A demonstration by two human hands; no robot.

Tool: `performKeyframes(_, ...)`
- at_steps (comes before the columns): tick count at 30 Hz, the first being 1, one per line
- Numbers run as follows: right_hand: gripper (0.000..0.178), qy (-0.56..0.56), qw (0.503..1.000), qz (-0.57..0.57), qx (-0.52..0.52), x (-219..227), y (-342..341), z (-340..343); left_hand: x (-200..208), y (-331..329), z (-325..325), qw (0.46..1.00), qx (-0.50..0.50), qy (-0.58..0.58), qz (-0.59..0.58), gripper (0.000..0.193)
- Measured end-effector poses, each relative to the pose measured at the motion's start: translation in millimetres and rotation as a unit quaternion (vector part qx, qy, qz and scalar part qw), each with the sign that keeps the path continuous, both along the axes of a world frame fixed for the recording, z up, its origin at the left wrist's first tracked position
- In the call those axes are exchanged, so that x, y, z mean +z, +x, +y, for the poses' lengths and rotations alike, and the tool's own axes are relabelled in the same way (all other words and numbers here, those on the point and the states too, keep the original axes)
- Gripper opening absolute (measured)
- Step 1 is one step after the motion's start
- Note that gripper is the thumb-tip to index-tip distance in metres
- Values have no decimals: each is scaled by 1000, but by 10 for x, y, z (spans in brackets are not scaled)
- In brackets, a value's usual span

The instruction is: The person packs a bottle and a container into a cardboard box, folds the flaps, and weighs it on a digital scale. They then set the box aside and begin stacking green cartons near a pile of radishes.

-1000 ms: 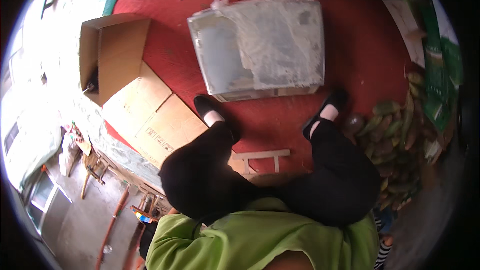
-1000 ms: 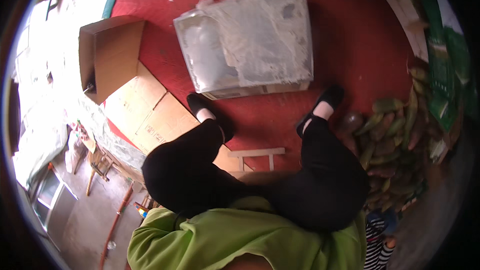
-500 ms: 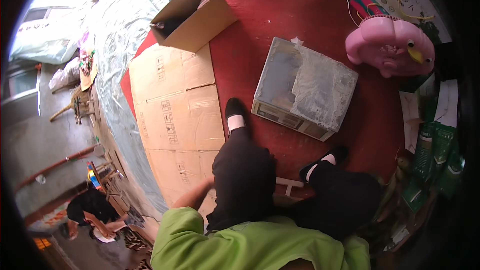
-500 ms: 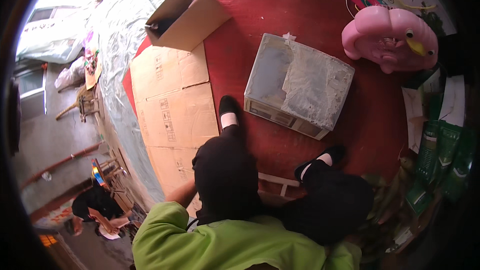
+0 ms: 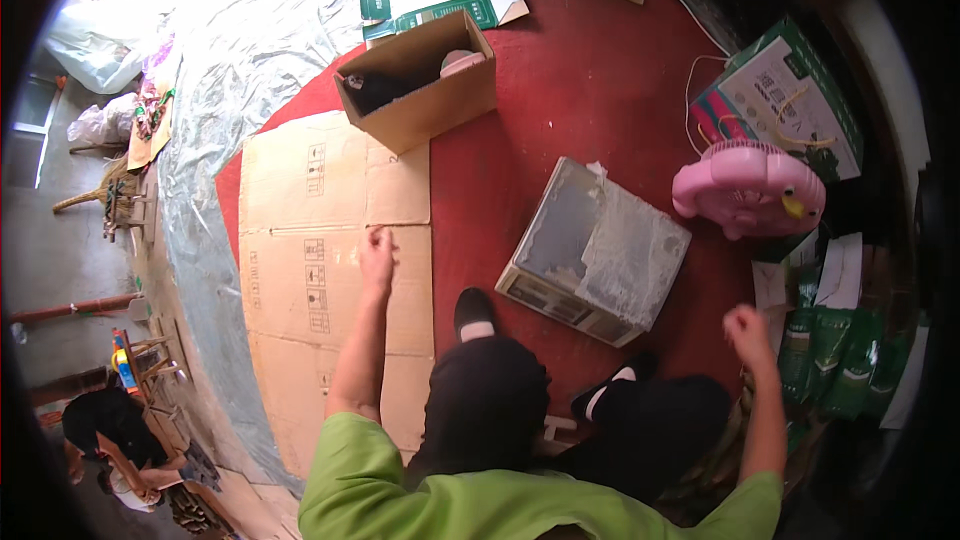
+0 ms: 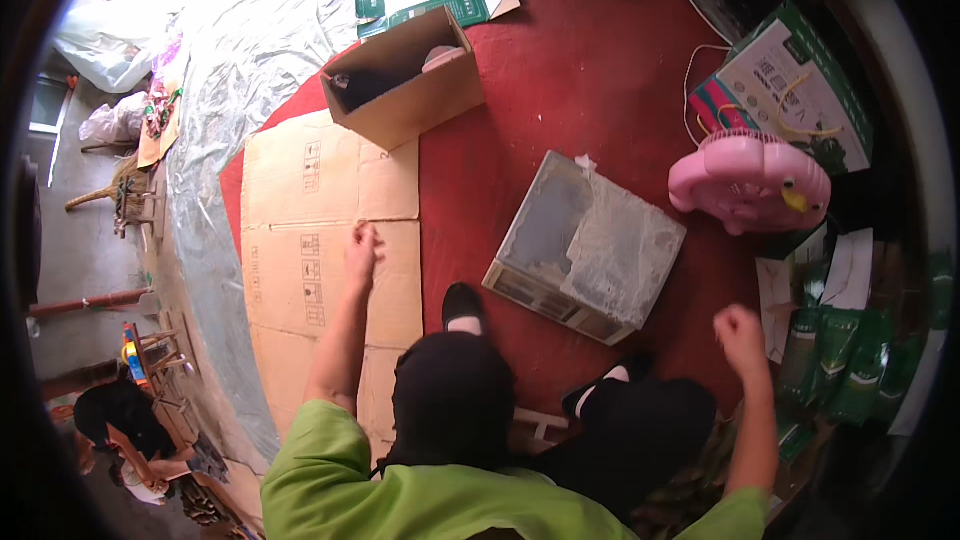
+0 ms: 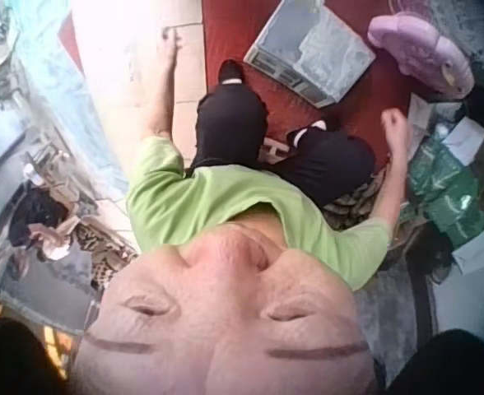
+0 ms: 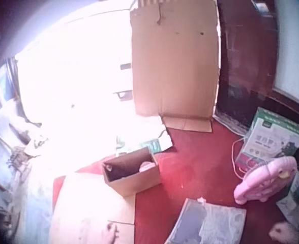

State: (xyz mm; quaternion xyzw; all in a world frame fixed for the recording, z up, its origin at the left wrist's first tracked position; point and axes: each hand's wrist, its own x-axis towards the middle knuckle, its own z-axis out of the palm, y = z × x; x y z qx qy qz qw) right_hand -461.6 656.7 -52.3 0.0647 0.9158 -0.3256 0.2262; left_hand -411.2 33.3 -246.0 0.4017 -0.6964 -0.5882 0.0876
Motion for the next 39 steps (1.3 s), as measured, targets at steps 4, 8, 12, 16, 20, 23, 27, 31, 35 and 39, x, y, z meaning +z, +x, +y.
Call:
performKeyframes(4, 25, 9, 989, 111, 93, -46, -1686, -1402, 600, -974, -554, 994, 46, -69, 70, 51)
performKeyframes(8, 36, 28, 953, 241, 179, -171, -2727, -3057, 965, -1674, -878, 986, -3, -169, -10, 66)
performKeyframes(12, 52, -4, 975, 176, 135, -483, -3337, -4199, 1023, -2050, -926, 978, -43, -193, -69, 55)
performKeyframes(16, 46, 60, 977, 133, 155, -678, -3448, -4796, 977, -2090, -1055, 966, -84, -214, -120, 35)
performKeyframes(20, 29, 111, 960, 168, 196, -881, -3575, -4828, 956, -2124, -972, 974, -87, -195, -74, 29)
performKeyframes(23, 28, 105, 956, 166, 216, -800, -3544, -4769, 999, -2078, -949, 976, -89, -193, -56, 27)
performKeyframes(27, 27, 125, 952, 190, 204, -739, -3521, -4396, 936, -2183, -697, 974, -116, -195, -6, 25)
performKeyframes(31, 29, 163, 949, 194, 187, -646, -3521, -3794, 727, -2367, -315, 966, -159, -202, -16, 27)
performKeyframes(35, 32, 174, 952, 186, 167, -623, -3550, -3140, 650, -2609, 260, 954, -179, -238, 26, 23)
performKeyframes(39, 34, 213, 946, 199, 143, -610, -3611, -2447, 638, -2885, 855, 916, -220, -329, 66, 18)
